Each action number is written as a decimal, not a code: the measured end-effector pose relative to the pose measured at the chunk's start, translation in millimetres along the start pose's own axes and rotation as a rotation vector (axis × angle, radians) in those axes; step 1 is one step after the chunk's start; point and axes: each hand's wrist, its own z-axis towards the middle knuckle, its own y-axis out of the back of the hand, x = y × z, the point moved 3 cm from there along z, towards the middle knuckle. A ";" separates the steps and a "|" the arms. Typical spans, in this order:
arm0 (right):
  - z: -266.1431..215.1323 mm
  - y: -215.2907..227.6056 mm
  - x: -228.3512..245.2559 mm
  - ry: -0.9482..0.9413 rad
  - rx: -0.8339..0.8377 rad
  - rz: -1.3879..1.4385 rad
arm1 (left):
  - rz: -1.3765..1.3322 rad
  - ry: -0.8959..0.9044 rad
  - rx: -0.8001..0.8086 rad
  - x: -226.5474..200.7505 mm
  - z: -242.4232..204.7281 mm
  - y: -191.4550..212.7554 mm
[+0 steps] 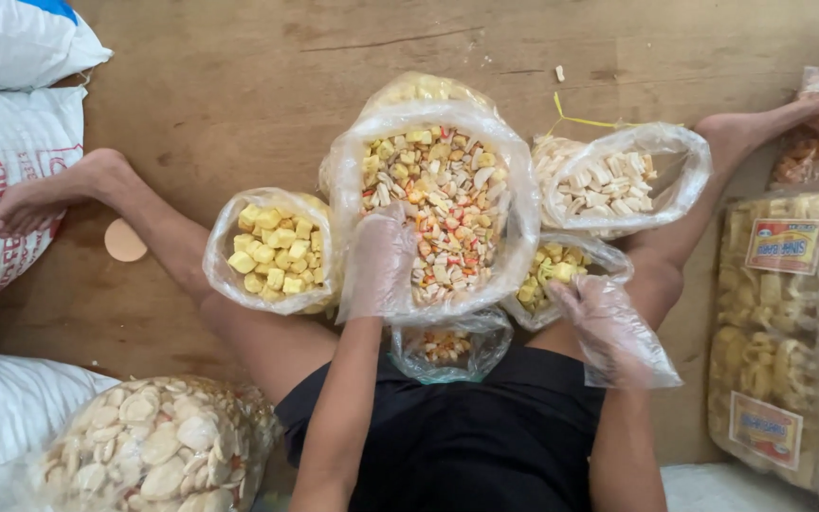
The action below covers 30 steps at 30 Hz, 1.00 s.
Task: The person sits on the floor and uses gloved hands to sort mixed snack pieces from a large central bag into smaller surrounding bags. The task involves picking out specific snack types and placing them into designated containers.
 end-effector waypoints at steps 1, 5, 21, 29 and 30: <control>13.1 -19.4 -26.3 -0.065 -0.049 -0.034 | 0.176 -0.060 0.019 33.1 20.7 -28.8; 5.6 -16.5 -4.3 0.162 -0.210 0.410 | 0.381 -0.143 0.001 30.3 44.6 -47.2; 103.6 -74.8 193.6 0.337 0.078 -0.127 | 0.008 -0.112 0.078 -61.0 -86.6 65.1; 125.3 -99.4 206.6 0.310 0.041 -0.293 | -0.175 -0.110 0.058 -43.5 -106.1 48.1; 130.1 -100.8 206.9 0.311 0.039 -0.295 | -0.177 -0.111 0.057 -40.2 -105.8 44.9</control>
